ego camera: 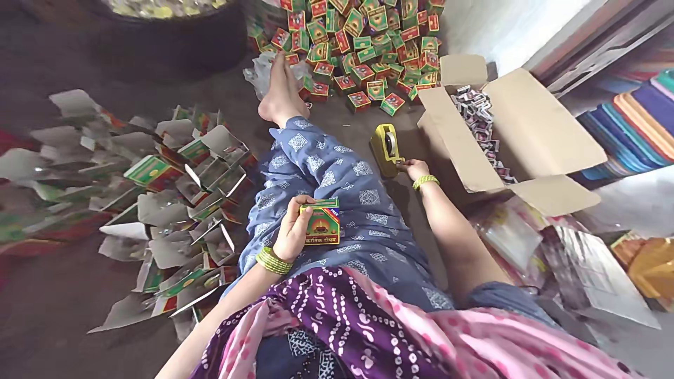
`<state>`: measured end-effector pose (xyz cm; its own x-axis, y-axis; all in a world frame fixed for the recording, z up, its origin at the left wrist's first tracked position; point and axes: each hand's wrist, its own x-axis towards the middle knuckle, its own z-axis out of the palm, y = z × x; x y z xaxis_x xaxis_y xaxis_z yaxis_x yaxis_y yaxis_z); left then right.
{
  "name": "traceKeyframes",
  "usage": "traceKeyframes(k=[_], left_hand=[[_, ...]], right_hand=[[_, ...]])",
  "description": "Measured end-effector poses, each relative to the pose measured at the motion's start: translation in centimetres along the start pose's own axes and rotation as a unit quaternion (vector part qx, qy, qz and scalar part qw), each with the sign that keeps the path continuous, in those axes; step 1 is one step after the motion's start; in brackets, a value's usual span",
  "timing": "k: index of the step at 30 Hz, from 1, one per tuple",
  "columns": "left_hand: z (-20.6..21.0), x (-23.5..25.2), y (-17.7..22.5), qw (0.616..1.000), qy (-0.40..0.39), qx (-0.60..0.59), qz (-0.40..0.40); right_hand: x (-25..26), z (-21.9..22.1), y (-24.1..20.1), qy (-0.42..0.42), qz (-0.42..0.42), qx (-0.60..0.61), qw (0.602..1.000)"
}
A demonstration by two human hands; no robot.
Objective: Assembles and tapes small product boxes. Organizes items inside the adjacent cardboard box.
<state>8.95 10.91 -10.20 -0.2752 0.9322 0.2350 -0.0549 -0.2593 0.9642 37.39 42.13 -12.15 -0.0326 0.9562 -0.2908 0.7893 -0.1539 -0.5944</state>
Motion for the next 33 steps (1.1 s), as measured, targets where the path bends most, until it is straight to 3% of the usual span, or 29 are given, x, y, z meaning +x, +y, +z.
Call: traceKeyframes(k=[4,6,8,10,13,19,24,28,33], left_hand=[[0.1,-0.1,0.2,1.0,0.003,0.008,-0.004],[0.1,-0.1,0.2,1.0,0.003,0.015,0.002],[0.1,0.0,0.0,1.0,0.007,0.014,0.016],[0.2,0.0,-0.2,1.0,0.016,0.01,0.023],[0.2,0.0,-0.4,1.0,0.017,0.017,0.018],[0.1,0.0,-0.3,0.997,0.028,0.062,0.025],[-0.3,-0.3,-0.6,0.996,0.031,0.068,0.054],[0.2,-0.3,-0.2,0.999,0.032,0.024,0.015],[0.1,-0.3,-0.5,0.998,0.026,0.044,0.046]], right_hand=[[-1.3,-0.1,-1.3,0.044,-0.002,-0.156,0.987],[-1.7,-0.1,-1.6,0.038,-0.006,-0.171,0.985],[-2.2,-0.3,-2.0,0.025,-0.057,-0.088,0.994],[-4.8,-0.1,-3.7,-0.008,-0.138,0.074,0.988],[-11.5,0.5,-7.7,-0.119,-0.206,0.261,0.936],[-21.5,3.2,-13.1,-0.304,-0.263,0.343,0.849],[-22.8,5.6,-13.7,-0.336,-0.212,0.325,0.858],[-22.5,6.6,-13.3,-0.31,-0.178,0.328,0.875],[-22.1,7.5,-13.1,-0.262,-0.183,0.311,0.895]])
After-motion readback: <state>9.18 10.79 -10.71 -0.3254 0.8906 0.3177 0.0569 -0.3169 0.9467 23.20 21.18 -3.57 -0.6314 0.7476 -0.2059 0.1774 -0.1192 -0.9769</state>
